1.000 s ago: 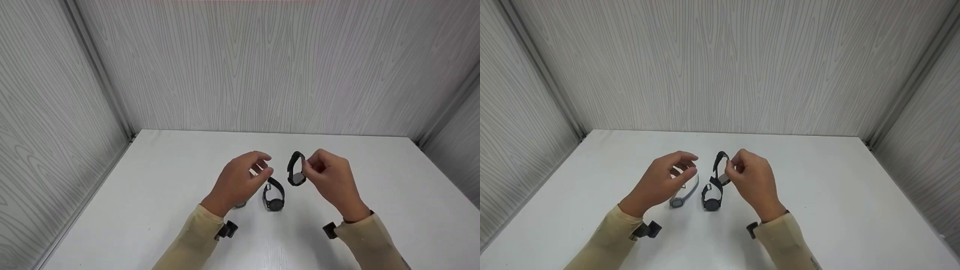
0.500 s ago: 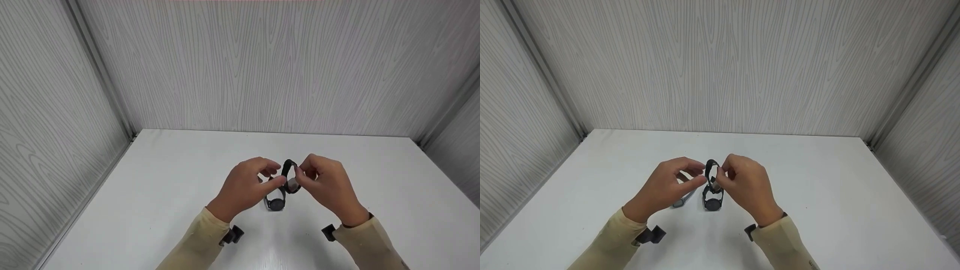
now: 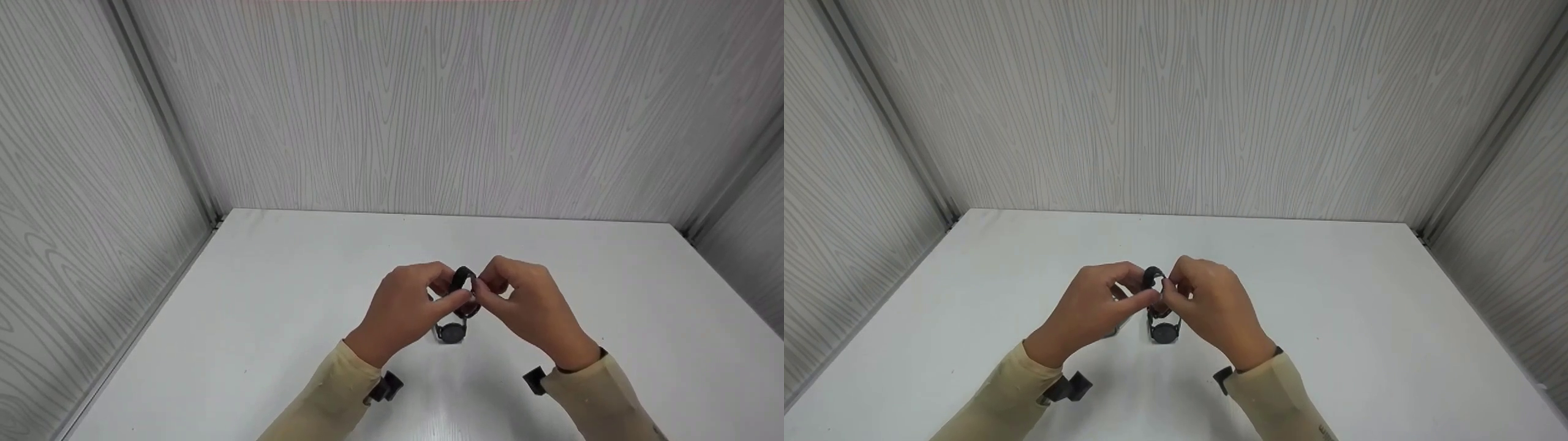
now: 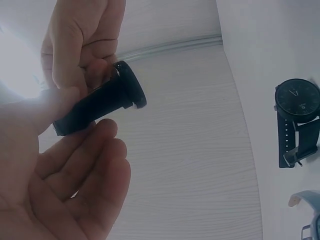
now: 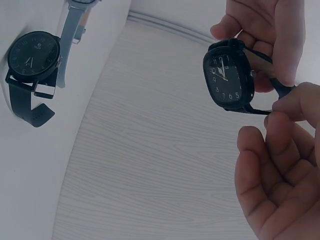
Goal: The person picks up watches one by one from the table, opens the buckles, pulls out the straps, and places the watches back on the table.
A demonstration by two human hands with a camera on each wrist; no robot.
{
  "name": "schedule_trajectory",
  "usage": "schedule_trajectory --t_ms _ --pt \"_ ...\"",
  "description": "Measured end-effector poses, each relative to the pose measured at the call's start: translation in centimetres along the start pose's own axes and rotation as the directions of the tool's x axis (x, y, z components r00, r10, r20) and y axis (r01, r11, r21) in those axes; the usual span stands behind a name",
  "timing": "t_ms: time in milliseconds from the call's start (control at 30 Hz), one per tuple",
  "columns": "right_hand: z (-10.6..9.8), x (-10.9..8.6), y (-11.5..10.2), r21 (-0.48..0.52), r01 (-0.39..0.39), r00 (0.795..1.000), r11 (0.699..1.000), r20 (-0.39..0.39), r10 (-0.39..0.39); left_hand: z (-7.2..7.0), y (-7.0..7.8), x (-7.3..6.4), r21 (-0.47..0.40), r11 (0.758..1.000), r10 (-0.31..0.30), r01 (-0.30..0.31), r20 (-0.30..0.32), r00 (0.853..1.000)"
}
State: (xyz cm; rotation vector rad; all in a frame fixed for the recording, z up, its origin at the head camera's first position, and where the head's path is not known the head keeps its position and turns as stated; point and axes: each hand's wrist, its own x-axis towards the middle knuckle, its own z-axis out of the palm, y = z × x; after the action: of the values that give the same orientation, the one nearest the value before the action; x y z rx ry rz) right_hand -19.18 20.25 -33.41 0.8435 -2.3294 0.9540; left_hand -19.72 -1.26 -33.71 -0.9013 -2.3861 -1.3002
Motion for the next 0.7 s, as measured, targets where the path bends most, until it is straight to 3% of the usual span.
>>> schedule_trajectory --t_ms 167,300,533,700 --pt "-0.19 0.04 0.06 -0.007 0.008 1.0 1.0 -0.005 -0.008 -0.39 -0.1 0.02 -0.038 0.999 -0.002 0.004 0.045 0.999" --pt "-0.28 0.08 0.1 -0.008 0.032 0.999 0.999 0.0 -0.032 -0.6 -0.2 0.02 -0.019 1.0 0.014 -0.013 0.087 0.996" --pt "-0.18 0.12 0.1 0.104 0.113 0.992 0.988 0.044 -0.118 -0.86 -0.11 -0.01 0.021 0.999 0.03 -0.033 0.137 0.99" --pt "-0.3 0.08 0.22 0.161 0.049 0.994 0.986 0.094 -0.065 -0.82 -0.14 -0.05 0.044 0.997 0.051 -0.056 0.121 0.991"
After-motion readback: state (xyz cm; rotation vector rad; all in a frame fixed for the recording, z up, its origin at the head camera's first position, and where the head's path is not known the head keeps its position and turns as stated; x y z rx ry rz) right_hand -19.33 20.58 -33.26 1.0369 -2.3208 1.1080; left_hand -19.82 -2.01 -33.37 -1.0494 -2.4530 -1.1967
